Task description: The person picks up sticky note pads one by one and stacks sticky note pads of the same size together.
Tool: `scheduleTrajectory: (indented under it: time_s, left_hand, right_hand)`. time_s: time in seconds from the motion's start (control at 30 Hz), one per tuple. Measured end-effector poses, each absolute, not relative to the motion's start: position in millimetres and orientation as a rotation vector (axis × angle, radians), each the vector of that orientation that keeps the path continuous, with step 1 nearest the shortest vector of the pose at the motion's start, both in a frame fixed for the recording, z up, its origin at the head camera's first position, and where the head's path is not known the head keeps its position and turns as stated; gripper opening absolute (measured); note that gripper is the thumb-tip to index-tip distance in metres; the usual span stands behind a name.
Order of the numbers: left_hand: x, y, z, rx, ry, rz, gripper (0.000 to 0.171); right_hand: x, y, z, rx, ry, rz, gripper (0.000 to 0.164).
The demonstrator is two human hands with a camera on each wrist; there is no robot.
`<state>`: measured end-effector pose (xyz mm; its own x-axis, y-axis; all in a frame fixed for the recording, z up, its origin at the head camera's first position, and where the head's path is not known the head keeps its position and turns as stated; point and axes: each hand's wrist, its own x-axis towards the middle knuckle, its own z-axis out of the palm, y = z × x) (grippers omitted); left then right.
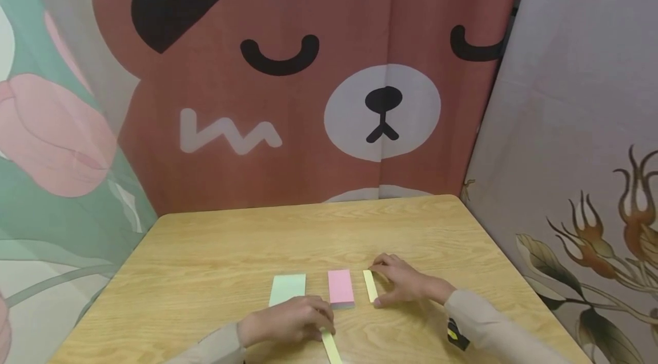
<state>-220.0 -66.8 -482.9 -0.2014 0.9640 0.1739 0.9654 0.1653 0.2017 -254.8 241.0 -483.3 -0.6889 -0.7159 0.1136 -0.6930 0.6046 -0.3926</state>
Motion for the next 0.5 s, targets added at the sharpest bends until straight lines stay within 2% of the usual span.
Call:
scheduleTrajectory:
  time_s: [0.5]
  left_hand:
    - [-219.2, -67.0, -479.8, -1.978, -2.420, -0.375, 0.023]
  right_hand:
    - [-253.0, 240.7, -482.3, -1.218, 2.812, -0.508, 0.073]
